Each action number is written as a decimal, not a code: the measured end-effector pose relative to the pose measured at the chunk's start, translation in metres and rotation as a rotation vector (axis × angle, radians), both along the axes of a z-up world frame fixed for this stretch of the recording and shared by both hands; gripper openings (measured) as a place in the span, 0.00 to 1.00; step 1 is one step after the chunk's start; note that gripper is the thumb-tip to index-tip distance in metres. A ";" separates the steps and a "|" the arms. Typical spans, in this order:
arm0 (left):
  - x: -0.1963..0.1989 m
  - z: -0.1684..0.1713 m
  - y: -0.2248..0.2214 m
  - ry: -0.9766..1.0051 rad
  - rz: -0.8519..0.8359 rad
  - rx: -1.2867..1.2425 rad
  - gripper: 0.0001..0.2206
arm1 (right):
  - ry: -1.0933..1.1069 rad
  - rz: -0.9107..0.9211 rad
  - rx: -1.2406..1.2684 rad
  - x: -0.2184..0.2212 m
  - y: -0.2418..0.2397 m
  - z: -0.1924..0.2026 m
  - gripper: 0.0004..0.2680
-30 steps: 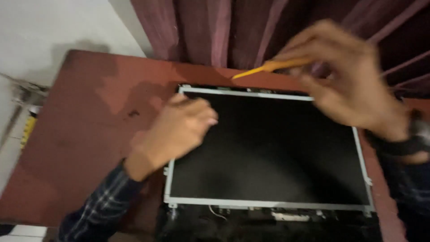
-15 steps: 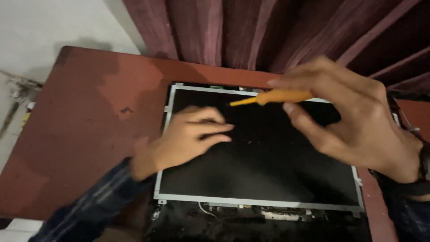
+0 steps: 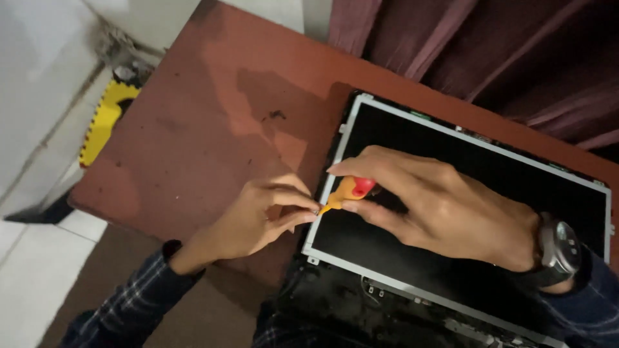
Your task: Fastening screws into the frame of a monitor using a manual screwdriver during a repair process.
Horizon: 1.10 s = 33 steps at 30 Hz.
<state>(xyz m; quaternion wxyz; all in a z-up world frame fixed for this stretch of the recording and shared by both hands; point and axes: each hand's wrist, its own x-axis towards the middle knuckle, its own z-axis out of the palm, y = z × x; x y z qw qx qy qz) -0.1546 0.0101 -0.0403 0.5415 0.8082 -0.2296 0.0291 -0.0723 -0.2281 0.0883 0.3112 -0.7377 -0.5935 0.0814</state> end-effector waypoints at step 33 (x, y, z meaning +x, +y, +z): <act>0.015 0.019 -0.001 -0.099 -0.028 -0.065 0.26 | 0.006 0.237 0.190 0.004 0.010 -0.008 0.27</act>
